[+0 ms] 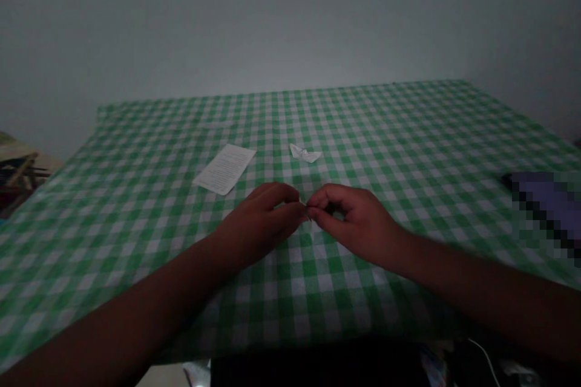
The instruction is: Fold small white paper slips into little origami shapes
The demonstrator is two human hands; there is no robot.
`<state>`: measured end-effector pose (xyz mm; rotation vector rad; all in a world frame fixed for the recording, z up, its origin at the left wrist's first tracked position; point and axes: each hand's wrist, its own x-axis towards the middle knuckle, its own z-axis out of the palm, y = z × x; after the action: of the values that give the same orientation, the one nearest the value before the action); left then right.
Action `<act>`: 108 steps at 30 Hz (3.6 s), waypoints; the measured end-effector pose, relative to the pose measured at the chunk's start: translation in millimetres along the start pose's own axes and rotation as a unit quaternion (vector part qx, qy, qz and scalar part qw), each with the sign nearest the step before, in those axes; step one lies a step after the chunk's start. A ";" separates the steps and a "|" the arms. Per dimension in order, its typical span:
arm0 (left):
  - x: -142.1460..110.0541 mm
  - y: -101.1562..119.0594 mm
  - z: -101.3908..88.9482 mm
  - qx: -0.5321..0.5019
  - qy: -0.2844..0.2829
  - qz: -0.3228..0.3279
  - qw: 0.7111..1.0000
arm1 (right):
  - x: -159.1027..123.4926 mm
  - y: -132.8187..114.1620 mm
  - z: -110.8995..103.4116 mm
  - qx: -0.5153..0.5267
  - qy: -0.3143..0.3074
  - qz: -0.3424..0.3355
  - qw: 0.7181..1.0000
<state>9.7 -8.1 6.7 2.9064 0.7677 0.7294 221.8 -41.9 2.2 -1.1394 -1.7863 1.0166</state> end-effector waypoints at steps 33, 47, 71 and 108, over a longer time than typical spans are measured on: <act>-1.7 -0.2 6.3 -0.060 0.036 -0.019 0.997 | 8.1 15.9 3.5 0.224 -0.044 0.061 0.972; 4.6 -21.7 15.9 -0.139 0.047 -0.180 0.973 | 20.5 38.4 -9.7 0.096 0.043 0.062 0.993; 63.5 -66.4 25.3 -0.015 -0.088 -0.208 0.974 | 22.0 31.9 -16.7 0.012 0.091 0.042 0.995; 10.6 -22.6 18.3 -0.481 -0.042 -0.223 0.847 | 17.9 28.4 -27.6 -0.051 0.017 -0.084 0.995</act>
<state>15.9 18.0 -8.7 1.7584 0.7259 0.6522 250.2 -11.2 -9.6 -1.0400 -1.8890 0.8105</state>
